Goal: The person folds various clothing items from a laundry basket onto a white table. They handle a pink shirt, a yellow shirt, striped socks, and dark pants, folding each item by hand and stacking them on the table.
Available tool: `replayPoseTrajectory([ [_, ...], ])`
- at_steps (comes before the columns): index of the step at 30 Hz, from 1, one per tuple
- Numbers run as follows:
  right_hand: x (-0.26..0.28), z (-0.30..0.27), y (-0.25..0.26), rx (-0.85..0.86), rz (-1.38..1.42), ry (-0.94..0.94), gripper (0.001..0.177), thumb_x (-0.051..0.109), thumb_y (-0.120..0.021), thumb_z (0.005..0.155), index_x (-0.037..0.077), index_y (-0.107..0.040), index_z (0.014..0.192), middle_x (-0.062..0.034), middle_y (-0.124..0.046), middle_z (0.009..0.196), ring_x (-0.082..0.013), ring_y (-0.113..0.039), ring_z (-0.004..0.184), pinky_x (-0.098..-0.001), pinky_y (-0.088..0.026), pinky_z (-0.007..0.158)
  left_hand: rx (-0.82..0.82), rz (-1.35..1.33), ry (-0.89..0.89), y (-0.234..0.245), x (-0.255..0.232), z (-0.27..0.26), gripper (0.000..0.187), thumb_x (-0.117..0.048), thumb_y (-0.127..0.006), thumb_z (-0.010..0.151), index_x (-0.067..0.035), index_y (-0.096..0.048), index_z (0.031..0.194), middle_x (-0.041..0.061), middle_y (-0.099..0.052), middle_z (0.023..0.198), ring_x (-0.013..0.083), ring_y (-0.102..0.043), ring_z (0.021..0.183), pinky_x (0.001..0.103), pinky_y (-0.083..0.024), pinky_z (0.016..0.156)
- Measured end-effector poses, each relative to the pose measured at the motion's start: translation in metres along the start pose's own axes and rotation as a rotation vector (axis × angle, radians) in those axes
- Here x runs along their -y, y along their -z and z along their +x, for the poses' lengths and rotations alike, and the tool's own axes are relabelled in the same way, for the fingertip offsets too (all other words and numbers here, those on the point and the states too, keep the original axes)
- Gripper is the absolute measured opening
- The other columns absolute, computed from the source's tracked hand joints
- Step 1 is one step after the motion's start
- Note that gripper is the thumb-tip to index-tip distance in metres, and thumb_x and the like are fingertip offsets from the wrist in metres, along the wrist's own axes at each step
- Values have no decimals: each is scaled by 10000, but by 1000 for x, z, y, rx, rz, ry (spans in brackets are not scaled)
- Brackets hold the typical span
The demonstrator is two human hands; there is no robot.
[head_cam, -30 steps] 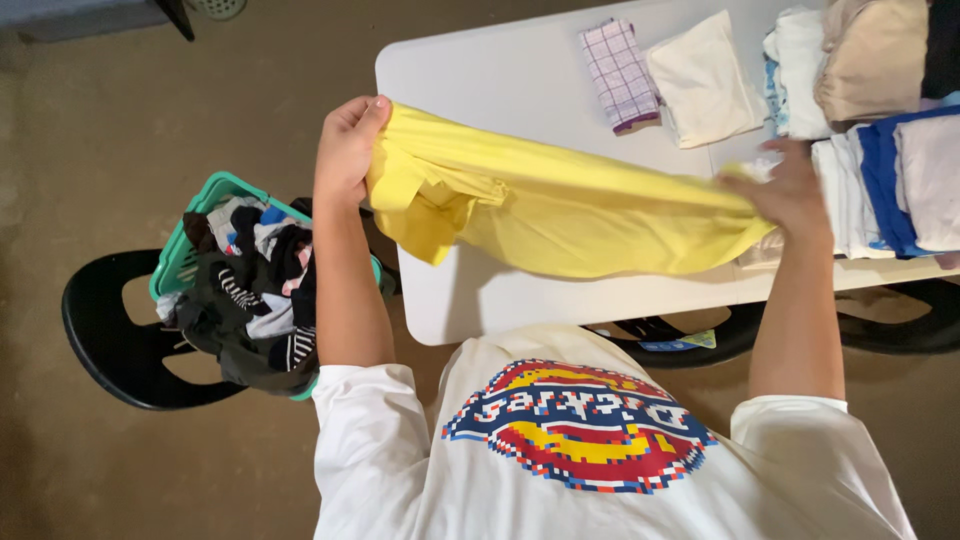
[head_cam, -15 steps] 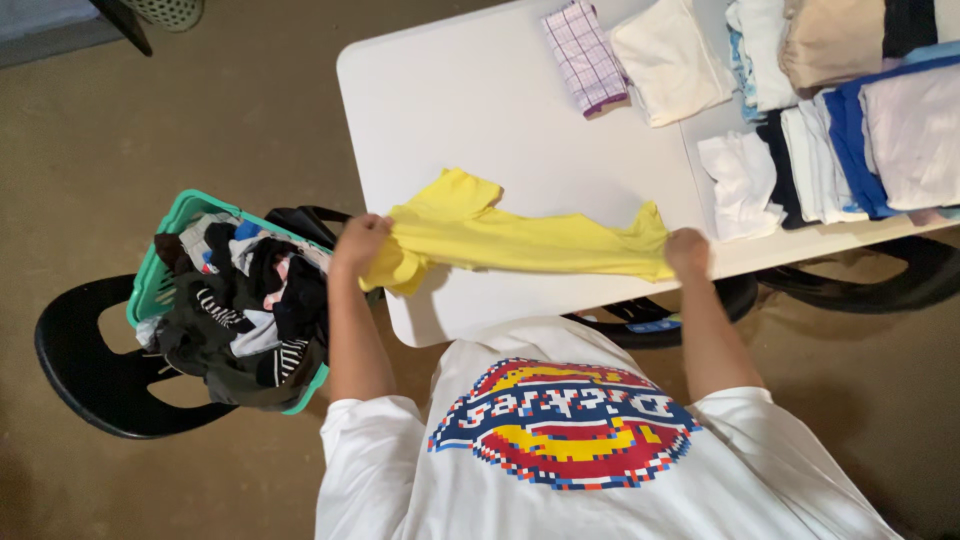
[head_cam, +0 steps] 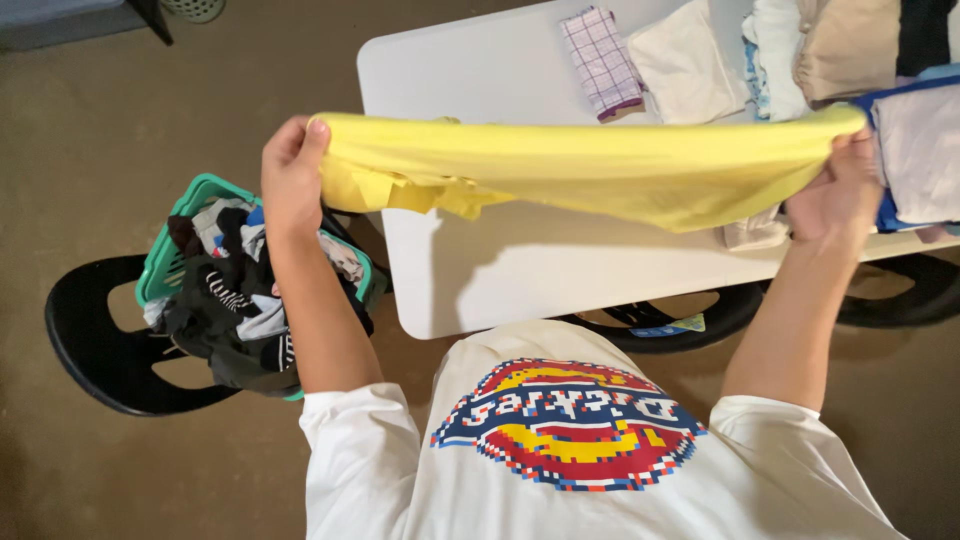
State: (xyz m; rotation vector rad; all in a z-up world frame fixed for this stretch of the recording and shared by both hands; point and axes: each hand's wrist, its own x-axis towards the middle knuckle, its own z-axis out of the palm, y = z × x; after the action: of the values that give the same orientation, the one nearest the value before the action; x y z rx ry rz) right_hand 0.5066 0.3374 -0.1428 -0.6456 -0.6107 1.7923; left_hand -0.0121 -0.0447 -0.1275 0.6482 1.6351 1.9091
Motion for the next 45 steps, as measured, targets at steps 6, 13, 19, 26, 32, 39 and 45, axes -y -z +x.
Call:
replayPoseTrajectory([
  [6,-17,95,50,88,-313,-11,471,-202,-528,1054,7,-486,1473,-140,-565,1216,-255,-658,1124,-408,-586,1057,-59,251,-92,-19,40,58,141,-87,-684,978,-48,-657,1111,-31,-651,975,71,-586,882,236,-503,810],
  [13,-14,153,43,178,-47,222,575,-241,-481,1044,17,-436,1555,-133,-557,1349,-255,-573,1108,-414,-502,1088,-148,105,-339,-49,21,112,140,5,-667,1015,-50,-654,1143,-29,-601,966,87,-542,875,250,-491,797],
  [19,-5,84,65,112,-269,208,409,15,-430,1152,52,-403,1559,-118,-562,1159,-220,-595,1078,-354,-486,1028,82,259,-356,-9,45,56,124,24,-629,1054,-70,-609,1133,-44,-591,987,79,-559,897,236,-478,820],
  [26,-123,-13,160,66,-1367,23,663,-69,-604,914,-11,-465,1560,-136,-565,1495,-183,-565,1283,-316,-465,1045,17,937,232,34,228,-64,260,-212,-798,852,-84,-694,1053,120,-716,900,273,-683,839,400,-537,751],
  [32,-145,-49,192,-115,-1514,-188,576,172,-829,877,61,-587,1388,-55,-684,1015,-149,-642,912,-323,-521,802,11,1199,279,38,256,-100,258,-370,-739,931,-130,-752,1025,156,-745,961,369,-689,972,527,-489,871],
  [39,-128,-56,205,-16,-1586,-178,555,122,-785,877,109,-624,1408,-65,-688,947,-182,-642,865,-326,-523,793,182,1334,397,38,214,-100,276,-402,-637,956,-182,-749,1079,126,-760,1085,353,-671,1085,688,-297,1051],
  [45,-132,-60,212,65,-1911,-191,553,262,-832,849,61,-640,1327,-168,-691,1094,-319,-658,1015,-420,-515,910,375,1407,730,35,220,-102,271,-414,-656,879,-253,-752,1076,72,-728,1174,322,-648,1143,628,-391,1010],
])
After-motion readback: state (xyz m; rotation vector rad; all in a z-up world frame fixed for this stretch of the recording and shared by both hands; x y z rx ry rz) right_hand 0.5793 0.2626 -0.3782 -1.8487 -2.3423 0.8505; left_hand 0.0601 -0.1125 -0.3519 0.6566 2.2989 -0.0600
